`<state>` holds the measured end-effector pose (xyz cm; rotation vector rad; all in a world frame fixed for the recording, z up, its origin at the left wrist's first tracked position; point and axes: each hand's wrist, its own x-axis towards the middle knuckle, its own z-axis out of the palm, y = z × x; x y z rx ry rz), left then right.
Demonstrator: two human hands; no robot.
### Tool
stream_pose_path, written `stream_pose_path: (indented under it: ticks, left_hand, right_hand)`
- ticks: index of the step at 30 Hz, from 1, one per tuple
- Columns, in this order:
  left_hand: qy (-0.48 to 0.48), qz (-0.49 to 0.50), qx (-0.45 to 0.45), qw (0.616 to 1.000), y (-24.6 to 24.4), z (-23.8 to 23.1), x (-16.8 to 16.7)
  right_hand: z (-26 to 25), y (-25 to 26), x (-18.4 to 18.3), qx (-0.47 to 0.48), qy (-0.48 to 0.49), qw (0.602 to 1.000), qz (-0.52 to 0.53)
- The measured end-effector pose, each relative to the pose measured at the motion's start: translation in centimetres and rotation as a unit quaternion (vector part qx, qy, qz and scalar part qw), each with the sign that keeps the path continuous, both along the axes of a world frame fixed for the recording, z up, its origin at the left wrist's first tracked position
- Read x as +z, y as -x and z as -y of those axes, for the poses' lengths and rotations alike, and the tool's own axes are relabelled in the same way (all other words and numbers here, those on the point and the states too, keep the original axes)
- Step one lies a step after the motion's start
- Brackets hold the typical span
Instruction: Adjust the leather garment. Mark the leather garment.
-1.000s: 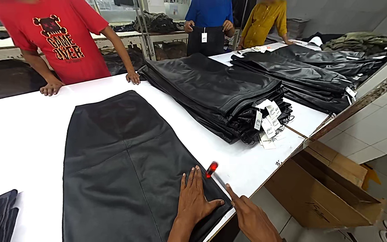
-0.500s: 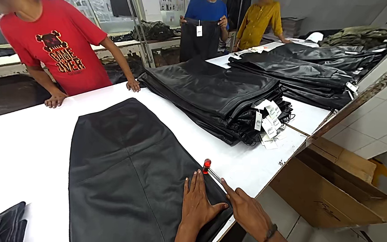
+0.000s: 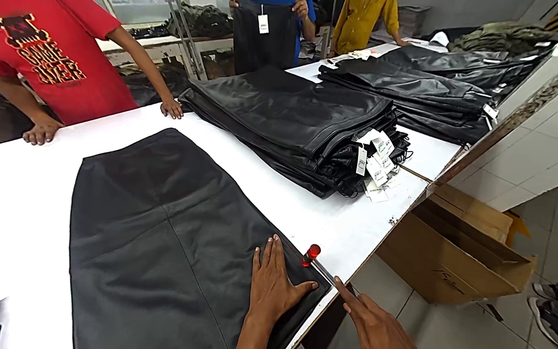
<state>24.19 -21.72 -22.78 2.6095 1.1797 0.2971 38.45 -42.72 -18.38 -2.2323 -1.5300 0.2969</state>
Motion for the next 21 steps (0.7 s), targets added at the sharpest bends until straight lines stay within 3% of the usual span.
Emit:
stream_pose_path:
  ticks: [4, 8, 11, 15, 19, 21]
  left_hand:
    - [0.01, -0.008, 0.001, 1.0, -0.1, 0.0, 0.3]
    - [-0.002, -0.007, -0.005, 1.0, 0.1, 0.0, 0.0]
    - [0.004, -0.009, -0.003, 1.0, 0.0, -0.2, 0.2]
    - [-0.003, -0.005, -0.004, 1.0, 0.1, 0.0, 0.0]
    - [0.007, -0.009, 0.001, 1.0, 0.0, -0.1, 0.2]
    - [0.005, -0.012, 0.0, 1.0, 0.2, -0.1, 0.2]
  right_hand:
    - [1.5, 0.5, 0.8, -0.008, -0.053, 0.998, -0.025]
    - [2.9, 0.3, 0.6, -0.026, 0.009, 0.999, -0.029]
    - [3.1, 0.2, 1.1, -0.031, -0.049, 0.998, -0.035]
    - [3.2, 0.1, 0.8, -0.023, 0.015, 0.999, -0.028]
    - [2.6, -0.1, 1.5, -0.024, -0.064, 0.997, -0.035]
    - [2.4, 0.0, 1.3, -0.015, -0.015, 1.0, -0.02]
